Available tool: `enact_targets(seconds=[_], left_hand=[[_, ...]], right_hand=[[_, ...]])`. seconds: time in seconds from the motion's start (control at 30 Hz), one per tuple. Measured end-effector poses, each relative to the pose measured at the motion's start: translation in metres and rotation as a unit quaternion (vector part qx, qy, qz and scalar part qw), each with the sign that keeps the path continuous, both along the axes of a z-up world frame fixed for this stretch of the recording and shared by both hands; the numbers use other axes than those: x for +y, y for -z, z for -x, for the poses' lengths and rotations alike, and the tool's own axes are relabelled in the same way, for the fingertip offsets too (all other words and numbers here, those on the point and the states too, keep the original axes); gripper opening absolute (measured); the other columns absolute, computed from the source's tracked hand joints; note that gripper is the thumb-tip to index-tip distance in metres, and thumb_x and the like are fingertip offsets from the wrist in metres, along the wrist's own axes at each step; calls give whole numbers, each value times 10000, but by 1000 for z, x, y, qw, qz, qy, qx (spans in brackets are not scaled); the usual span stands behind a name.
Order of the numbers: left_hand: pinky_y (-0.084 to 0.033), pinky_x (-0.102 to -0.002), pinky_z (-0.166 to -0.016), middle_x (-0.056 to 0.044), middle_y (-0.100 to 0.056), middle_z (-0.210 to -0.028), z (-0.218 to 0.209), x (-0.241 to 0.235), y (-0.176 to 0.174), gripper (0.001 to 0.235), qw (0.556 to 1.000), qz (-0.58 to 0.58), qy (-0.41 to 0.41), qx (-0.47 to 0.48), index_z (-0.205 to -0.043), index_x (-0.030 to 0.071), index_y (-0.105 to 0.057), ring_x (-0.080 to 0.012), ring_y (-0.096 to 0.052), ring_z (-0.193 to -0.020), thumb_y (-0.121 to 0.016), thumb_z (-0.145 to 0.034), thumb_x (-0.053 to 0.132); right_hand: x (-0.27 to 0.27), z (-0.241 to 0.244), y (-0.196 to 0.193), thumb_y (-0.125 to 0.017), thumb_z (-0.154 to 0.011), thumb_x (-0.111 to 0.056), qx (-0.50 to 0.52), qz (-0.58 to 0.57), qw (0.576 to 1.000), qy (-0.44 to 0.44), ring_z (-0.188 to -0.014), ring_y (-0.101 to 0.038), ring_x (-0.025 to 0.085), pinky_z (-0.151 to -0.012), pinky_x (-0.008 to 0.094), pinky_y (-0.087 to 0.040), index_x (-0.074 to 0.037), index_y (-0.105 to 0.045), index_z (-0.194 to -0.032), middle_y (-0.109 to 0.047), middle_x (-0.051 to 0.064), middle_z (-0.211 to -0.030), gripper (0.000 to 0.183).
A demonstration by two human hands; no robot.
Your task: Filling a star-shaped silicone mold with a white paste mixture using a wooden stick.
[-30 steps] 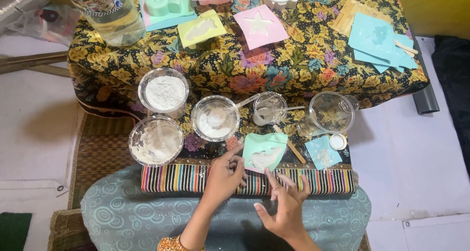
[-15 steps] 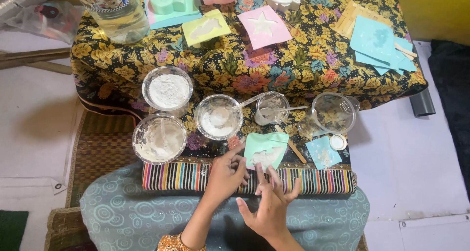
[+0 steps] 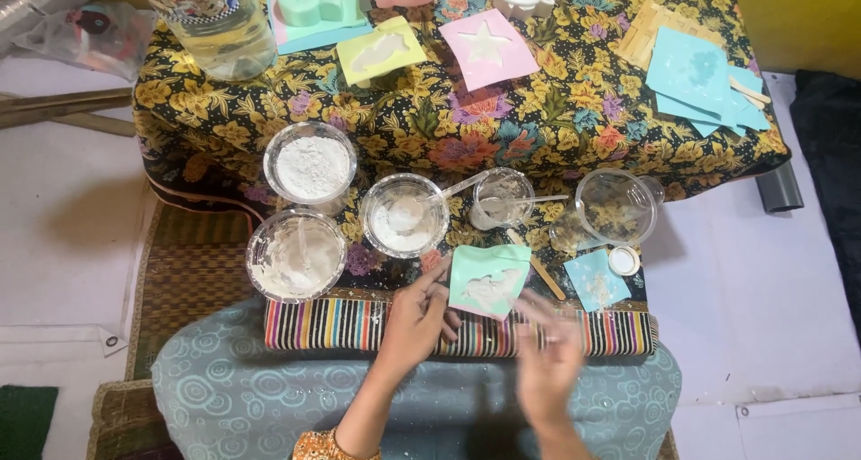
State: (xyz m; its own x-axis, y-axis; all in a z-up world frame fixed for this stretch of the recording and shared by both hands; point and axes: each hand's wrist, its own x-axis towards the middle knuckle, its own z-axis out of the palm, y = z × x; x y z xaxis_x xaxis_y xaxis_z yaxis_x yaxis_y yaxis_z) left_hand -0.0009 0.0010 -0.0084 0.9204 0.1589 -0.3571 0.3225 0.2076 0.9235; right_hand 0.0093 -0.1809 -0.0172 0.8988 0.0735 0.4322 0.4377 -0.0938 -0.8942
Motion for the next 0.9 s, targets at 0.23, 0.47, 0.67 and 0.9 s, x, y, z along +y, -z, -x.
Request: enact_targets(seconds=[0.23,0.47,0.67,0.9], left_hand=[[-621,-262,-497,-59,-665,-665,0,3,-9,554,999,-25,8,-19,-1529,122,-474,-144,-657,-505,-511,-980,59],[-635,-257,-499,-58,-661,-630,0,0,-2,564,999,-40,7,-24,-1526,110,-465,-144,-660,-501,-501,-967,45],[-650,-265,-500,-53,-637,-683,-1,0,0,606,999,-35,2,1,-1530,123,-468,-160,-689,-555,-490,-939,-9],[-651,-261,-512,-49,-639,-698,0,0,-4,599,999,-43,2,1,-1522,128,-481,-149,-682,-561,-498,-939,-9]], right_hand=[[-124,-56,-1,-461,-992,-22,-16,326,934,146,-1331,-578,307,-1260,516,-135,-155,-289,-968,-707,179,-1240,218],[-176,-78,30,-454,-852,37,-49,529,844,72,-1212,-637,205,-1062,445,-219,-111,-501,-1053,-721,13,-1312,254],[-179,-89,28,-601,-871,33,-169,588,790,32,-1078,-702,256,-993,447,-389,-47,-565,-1024,-716,48,-1313,177],[-190,-124,17,-633,-952,-49,-167,581,793,-74,-837,-759,306,-942,444,-609,51,-642,-1170,-773,190,-959,240]])
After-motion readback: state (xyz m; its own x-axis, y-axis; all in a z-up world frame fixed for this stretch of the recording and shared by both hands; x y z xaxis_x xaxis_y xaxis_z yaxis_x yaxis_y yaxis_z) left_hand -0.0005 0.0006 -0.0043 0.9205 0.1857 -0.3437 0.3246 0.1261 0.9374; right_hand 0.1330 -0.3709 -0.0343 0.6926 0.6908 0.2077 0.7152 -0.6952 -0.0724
